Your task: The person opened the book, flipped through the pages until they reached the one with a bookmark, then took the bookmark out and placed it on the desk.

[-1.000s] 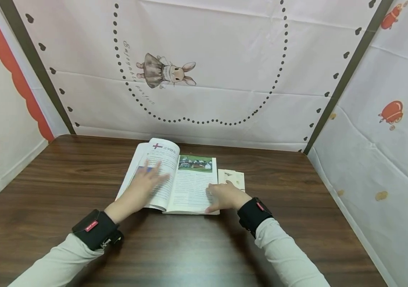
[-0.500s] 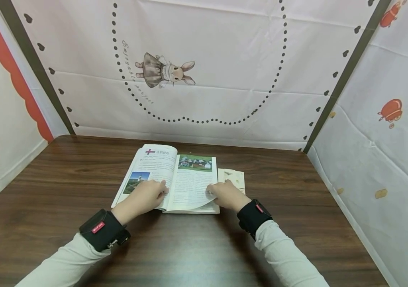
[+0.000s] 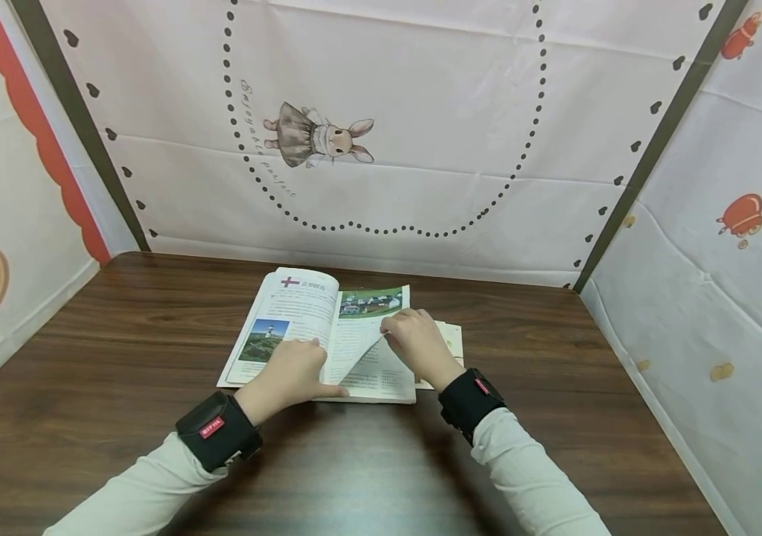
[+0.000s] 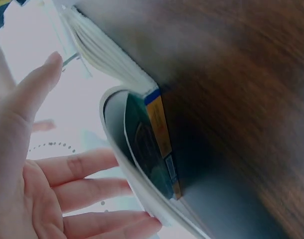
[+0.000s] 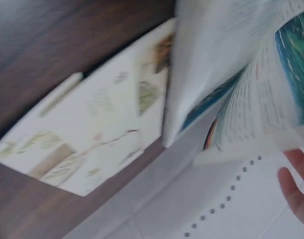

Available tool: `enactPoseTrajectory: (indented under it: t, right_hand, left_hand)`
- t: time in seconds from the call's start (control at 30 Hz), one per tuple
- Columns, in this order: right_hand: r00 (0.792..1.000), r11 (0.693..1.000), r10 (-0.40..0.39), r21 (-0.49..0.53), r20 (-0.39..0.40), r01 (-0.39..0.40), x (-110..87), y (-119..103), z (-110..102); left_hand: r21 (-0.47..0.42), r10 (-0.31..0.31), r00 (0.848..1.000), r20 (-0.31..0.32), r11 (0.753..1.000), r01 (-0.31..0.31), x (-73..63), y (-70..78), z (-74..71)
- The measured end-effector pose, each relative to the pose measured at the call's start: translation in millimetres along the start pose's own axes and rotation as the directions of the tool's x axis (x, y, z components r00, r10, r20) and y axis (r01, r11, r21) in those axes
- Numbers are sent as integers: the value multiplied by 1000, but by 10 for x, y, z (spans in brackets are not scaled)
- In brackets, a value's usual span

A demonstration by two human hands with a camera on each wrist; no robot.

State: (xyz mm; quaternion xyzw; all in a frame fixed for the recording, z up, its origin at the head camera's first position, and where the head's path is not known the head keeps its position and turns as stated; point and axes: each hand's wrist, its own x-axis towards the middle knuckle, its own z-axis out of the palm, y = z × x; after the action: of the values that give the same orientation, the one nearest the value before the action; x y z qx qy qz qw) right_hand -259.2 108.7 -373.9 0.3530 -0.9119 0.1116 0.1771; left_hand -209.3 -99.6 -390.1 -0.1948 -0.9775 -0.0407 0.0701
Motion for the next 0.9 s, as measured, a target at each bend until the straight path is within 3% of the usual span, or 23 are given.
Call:
enactPoseTrajectory:
  t: [0.23, 0.4, 0.47, 0.57, 0.63, 0.73, 0.83, 0.9]
  right_hand:
    - [979, 992, -53, 103, -197, 75, 30, -73, -43]
    - [968, 993, -23, 105, -249, 50, 40, -53, -56]
    - [982, 995, 4, 102, -189, 16, 32, -41, -61]
    - [998, 990, 52, 132, 32, -56, -13, -19, -45]
    - [975, 985, 67, 143, 214, -99, -66, 0, -27]
    - [909, 978, 71, 149, 412, -144, -160, 38, 8]
    - [873, 978, 56, 149, 484, -145, -235, 76, 30]
    - [864, 978, 53, 147, 501, -146, -261, 93, 38]
  left_hand:
    - [18, -3, 996, -84, 1000, 5, 2, 54, 68]
    - [-45, -69, 981, -180, 997, 62, -4, -69, 52]
    - [-82, -103, 973, -208, 993, 88, -29, -144, 19]
    - [-164, -154, 963, -219, 979, 119, -91, -249, -29]
    - [-242, -194, 955, -224, 960, 138, -138, -303, -54]
    - [-359, -259, 937, -234, 919, 164, -197, -361, -66]
    - [-449, -323, 911, -257, 874, 183, -226, -403, -62]
    - [-469, -327, 901, -286, 867, 166, -233, -427, -51]
